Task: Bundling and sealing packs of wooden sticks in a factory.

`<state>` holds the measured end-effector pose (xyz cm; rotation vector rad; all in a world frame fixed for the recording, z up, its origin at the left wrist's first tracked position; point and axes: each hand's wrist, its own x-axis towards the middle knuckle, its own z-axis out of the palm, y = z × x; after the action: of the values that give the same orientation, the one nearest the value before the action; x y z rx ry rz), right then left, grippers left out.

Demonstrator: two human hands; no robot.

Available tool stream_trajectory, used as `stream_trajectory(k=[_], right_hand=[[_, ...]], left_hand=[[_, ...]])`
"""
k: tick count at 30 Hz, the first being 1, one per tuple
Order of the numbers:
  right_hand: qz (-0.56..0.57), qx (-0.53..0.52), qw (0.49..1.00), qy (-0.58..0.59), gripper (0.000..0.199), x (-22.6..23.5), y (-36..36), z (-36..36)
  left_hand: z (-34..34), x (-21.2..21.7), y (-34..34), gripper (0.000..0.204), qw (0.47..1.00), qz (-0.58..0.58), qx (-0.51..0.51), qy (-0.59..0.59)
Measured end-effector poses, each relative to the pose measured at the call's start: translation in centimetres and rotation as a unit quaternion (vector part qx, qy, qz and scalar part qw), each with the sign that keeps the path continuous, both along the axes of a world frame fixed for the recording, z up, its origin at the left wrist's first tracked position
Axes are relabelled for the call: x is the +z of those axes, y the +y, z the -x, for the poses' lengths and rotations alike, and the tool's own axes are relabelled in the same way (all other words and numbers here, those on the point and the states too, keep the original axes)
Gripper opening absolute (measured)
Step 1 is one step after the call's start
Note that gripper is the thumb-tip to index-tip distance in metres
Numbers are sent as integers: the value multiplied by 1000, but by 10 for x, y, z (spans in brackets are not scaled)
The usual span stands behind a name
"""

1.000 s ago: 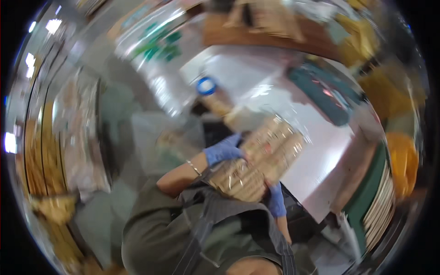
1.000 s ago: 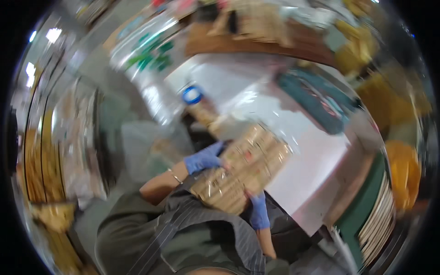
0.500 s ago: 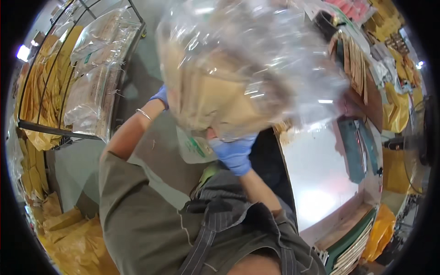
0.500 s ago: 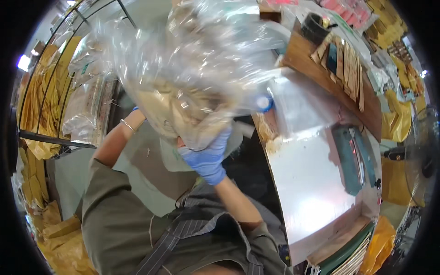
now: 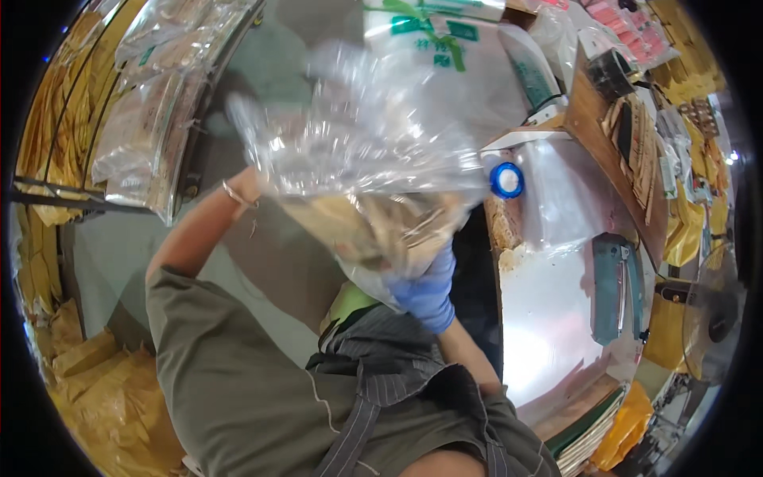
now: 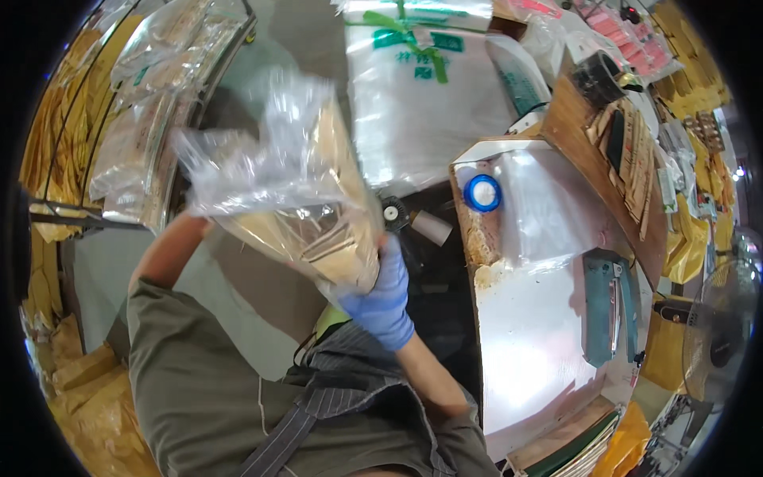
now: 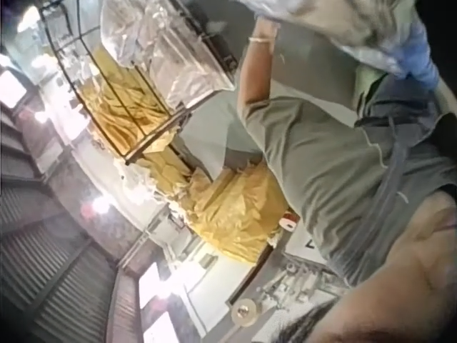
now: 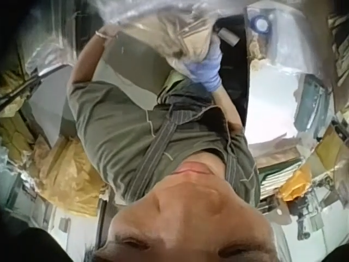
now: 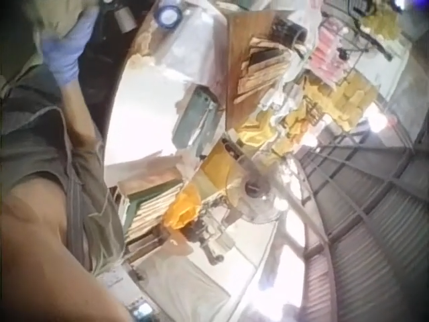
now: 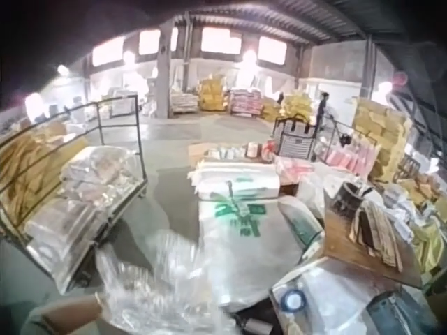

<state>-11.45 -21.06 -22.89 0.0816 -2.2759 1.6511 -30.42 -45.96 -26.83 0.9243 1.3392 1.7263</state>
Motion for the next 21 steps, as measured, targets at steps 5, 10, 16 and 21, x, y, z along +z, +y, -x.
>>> stream_trajectory(k=[5, 10, 16, 21], right_hand=[[-43, -12, 998, 54, 31, -10, -31, 37], [82, -23, 985, -152, 59, -75, -11, -21], [76, 42, 990, -109, 63, 3, 22, -21], [-71, 0, 997, -14, 67, 12, -1, 23]], left_hand=[[22, -11, -36, 51, 1000, 15, -5, 21], [62, -67, -24, 49, 927, 347, -105, 99], [-1, 2, 9, 45, 909, 367, -85, 179], [33, -82, -25, 52, 963, 127, -62, 228]])
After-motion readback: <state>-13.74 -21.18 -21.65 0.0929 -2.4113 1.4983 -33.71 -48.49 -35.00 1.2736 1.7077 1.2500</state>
